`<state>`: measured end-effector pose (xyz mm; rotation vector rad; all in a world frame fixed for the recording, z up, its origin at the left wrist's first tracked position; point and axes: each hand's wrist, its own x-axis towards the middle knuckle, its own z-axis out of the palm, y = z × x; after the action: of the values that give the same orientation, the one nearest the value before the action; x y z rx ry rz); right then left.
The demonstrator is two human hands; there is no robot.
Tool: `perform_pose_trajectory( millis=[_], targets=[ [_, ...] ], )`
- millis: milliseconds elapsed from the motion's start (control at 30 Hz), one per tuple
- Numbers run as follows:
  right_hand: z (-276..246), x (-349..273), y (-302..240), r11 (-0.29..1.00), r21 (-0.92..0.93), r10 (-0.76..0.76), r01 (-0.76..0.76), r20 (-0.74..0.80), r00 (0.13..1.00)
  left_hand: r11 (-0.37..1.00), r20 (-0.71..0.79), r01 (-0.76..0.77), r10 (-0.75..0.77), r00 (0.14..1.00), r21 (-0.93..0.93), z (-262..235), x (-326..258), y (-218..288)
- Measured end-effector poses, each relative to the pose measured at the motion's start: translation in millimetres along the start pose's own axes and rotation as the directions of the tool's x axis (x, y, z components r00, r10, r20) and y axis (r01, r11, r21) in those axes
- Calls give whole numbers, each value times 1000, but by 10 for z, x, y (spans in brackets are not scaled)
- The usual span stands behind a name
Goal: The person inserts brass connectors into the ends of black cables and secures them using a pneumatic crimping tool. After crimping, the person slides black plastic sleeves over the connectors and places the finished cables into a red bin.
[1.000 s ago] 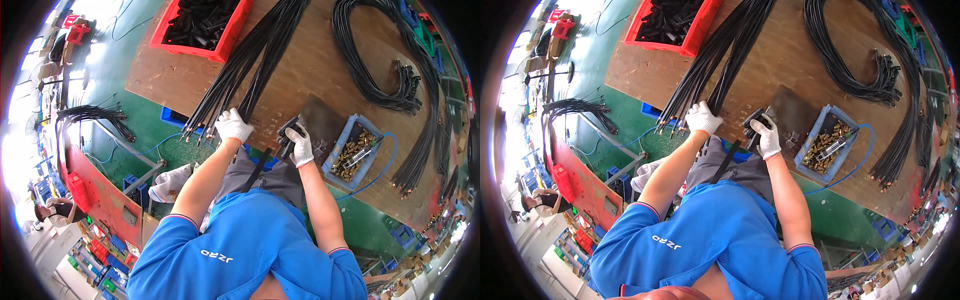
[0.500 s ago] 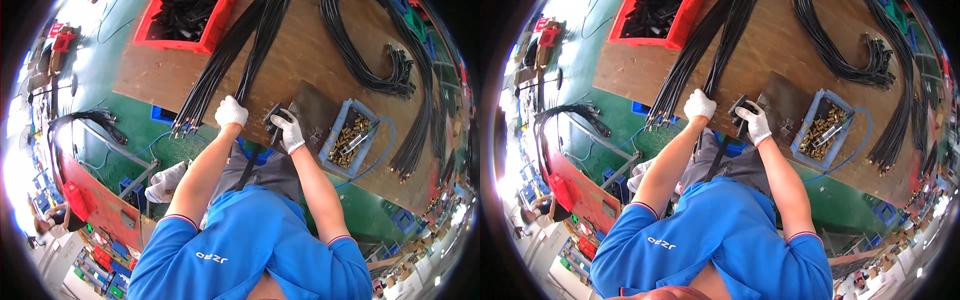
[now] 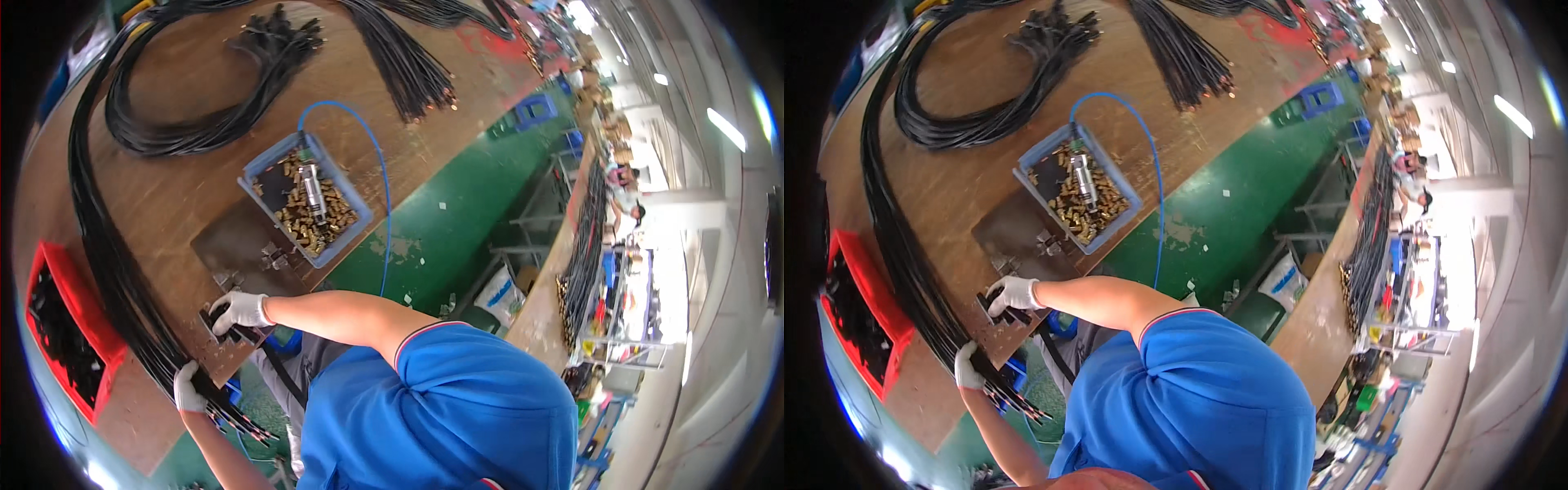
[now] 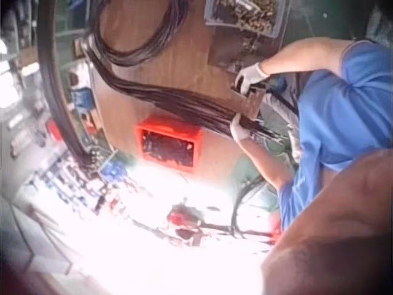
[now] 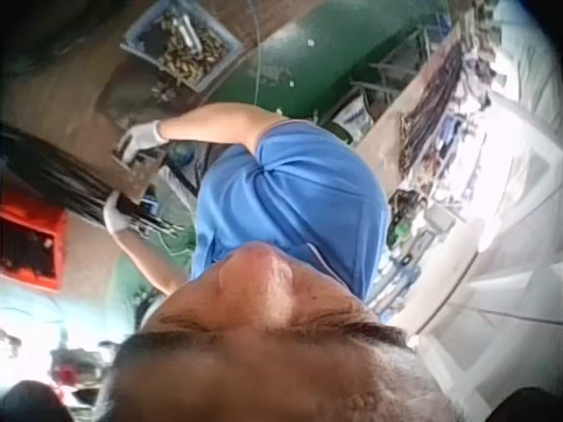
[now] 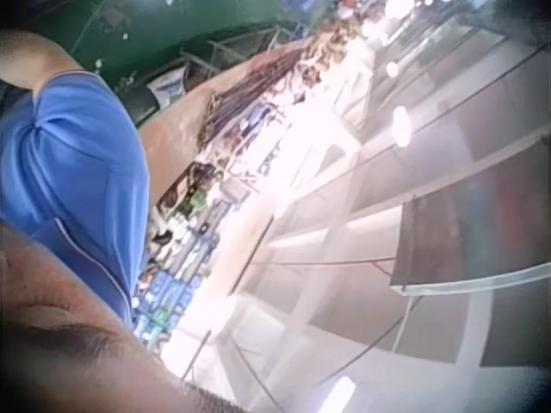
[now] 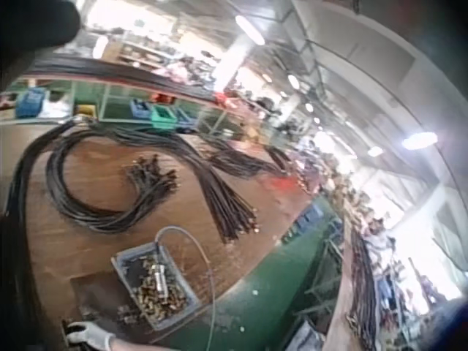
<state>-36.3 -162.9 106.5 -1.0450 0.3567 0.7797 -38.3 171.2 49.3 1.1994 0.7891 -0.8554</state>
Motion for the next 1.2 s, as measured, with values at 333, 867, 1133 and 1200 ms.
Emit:
perform_pose_trajectory(
  millis=[333,867,1133,1200],
  targets=[
    [57,-211,597,983,-135,129,-121,50,990,974,43,-14,4,999,226,496,-585,285],
    [360,-735,1033,902,-344,371,-262,306,877,994,-4,-93,93,996,50,539,-613,101],
    [408,-896,979,880,-393,417,-267,367,831,991,-35,-137,137,990,11,490,-602,71],
    [421,-904,933,872,-393,439,-293,361,823,991,-30,-134,134,990,5,510,-623,70]
  ],
)
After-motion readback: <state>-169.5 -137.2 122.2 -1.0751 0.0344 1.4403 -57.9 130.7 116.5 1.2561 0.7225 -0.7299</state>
